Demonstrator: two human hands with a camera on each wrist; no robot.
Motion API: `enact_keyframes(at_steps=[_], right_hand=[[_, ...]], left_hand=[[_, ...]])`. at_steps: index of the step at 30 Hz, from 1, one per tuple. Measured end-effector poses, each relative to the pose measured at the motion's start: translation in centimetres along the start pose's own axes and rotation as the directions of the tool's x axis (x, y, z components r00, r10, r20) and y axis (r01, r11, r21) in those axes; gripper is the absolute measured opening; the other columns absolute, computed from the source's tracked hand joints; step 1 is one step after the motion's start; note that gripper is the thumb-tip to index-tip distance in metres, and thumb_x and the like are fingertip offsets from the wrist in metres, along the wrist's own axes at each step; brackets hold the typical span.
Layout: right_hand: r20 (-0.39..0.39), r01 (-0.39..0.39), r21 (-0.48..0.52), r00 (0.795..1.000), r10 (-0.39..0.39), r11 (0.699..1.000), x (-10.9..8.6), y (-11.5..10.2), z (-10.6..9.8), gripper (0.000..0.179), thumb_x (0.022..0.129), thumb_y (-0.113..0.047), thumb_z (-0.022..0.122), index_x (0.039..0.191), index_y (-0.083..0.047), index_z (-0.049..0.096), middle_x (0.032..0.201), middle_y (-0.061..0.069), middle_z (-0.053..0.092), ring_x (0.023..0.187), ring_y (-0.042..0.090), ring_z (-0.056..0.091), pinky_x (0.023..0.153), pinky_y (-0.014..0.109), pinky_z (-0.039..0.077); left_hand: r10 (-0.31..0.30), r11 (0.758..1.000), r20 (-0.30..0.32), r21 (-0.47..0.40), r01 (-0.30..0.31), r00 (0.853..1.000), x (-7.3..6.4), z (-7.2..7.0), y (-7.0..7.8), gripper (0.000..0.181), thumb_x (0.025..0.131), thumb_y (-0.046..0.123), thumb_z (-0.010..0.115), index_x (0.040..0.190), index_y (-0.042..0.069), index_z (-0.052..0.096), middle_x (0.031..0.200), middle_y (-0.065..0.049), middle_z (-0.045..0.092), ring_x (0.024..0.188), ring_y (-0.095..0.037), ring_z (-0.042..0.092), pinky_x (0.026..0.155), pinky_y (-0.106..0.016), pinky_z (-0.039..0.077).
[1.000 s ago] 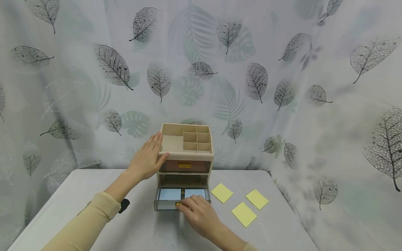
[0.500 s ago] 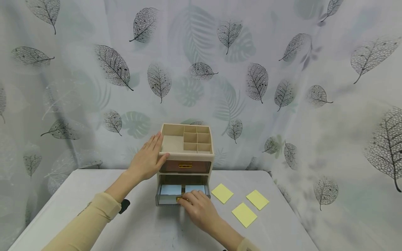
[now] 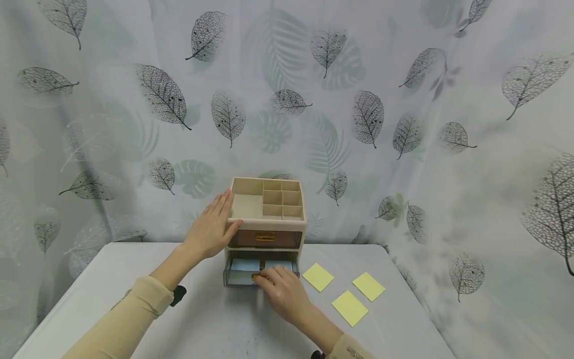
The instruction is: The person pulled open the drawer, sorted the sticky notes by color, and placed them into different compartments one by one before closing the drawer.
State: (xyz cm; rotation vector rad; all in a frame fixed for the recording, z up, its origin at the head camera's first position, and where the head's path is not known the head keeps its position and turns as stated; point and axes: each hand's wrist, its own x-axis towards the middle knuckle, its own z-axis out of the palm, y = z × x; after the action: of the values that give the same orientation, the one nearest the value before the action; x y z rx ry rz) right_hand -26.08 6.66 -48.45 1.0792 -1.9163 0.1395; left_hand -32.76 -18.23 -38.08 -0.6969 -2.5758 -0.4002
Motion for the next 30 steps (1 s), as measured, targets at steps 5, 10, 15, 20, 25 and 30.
enact_keyframes(at_steps=[5,10,15,20,25,30], right_hand=[[0.003,-0.014,-0.006,1.0,0.014,1.0,0.1,0.4,0.5,0.01,0.097,-0.016,0.069,0.099,-0.017,0.079,0.097,-0.006,0.069,0.081,0.008,0.061,0.064,0.018,0.047],[0.002,-0.023,-0.008,1.0,0.023,1.0,0.2,0.8,1.0,0.011,0.097,-0.014,0.069,0.1,-0.016,0.079,0.097,-0.006,0.068,0.08,0.008,0.059,0.064,0.018,0.045],[0.008,-0.038,-0.007,0.999,0.038,0.999,0.3,1.2,1.4,0.01,0.096,-0.011,0.072,0.102,-0.016,0.08,0.098,-0.005,0.068,0.081,0.008,0.059,0.064,0.019,0.046],[0.021,-0.05,-0.014,0.999,0.05,0.999,0.6,1.6,1.8,0.012,0.094,-0.008,0.077,0.103,-0.015,0.079,0.098,-0.005,0.068,0.082,0.009,0.06,0.065,0.02,0.048],[0.025,-0.055,-0.022,0.998,0.055,0.998,0.7,2.0,2.3,0.014,0.089,-0.01,0.082,0.102,-0.015,0.079,0.097,-0.004,0.068,0.081,0.01,0.06,0.064,0.021,0.048],[0.052,-0.074,-0.032,0.996,0.075,0.997,0.8,2.3,2.7,0.02,0.085,-0.008,0.086,0.102,-0.015,0.08,0.097,-0.003,0.069,0.082,0.011,0.062,0.066,0.023,0.05]], left_hand=[[-0.001,1.0,0.008,0.004,0.001,1.0,0.0,0.1,-0.1,0.08,0.11,0.045,0.044,0.163,-0.007,0.015,0.172,-0.022,0.012,0.158,-0.042,0.015,0.125,-0.058,0.023],[-0.002,1.0,0.004,0.005,0.002,1.0,0.0,0.1,-0.1,0.08,0.11,0.045,0.044,0.163,-0.008,0.015,0.172,-0.023,0.012,0.158,-0.042,0.015,0.125,-0.058,0.023],[-0.001,1.0,-0.009,0.004,0.001,1.0,0.0,0.2,-0.1,0.079,0.11,0.045,0.044,0.162,-0.008,0.016,0.171,-0.023,0.013,0.157,-0.043,0.016,0.125,-0.059,0.023],[-0.004,1.0,-0.011,0.004,0.004,1.0,0.1,0.1,-0.1,0.079,0.11,0.044,0.045,0.162,-0.008,0.016,0.171,-0.023,0.013,0.157,-0.042,0.016,0.125,-0.058,0.024],[-0.005,1.0,-0.005,0.008,0.006,1.0,0.2,0.1,-0.1,0.079,0.11,0.044,0.046,0.162,-0.008,0.016,0.172,-0.022,0.013,0.158,-0.042,0.015,0.125,-0.057,0.023],[-0.009,1.0,-0.001,0.013,0.009,1.0,0.1,0.1,-0.1,0.079,0.11,0.044,0.045,0.162,-0.008,0.017,0.171,-0.023,0.013,0.158,-0.042,0.015,0.126,-0.057,0.022]])
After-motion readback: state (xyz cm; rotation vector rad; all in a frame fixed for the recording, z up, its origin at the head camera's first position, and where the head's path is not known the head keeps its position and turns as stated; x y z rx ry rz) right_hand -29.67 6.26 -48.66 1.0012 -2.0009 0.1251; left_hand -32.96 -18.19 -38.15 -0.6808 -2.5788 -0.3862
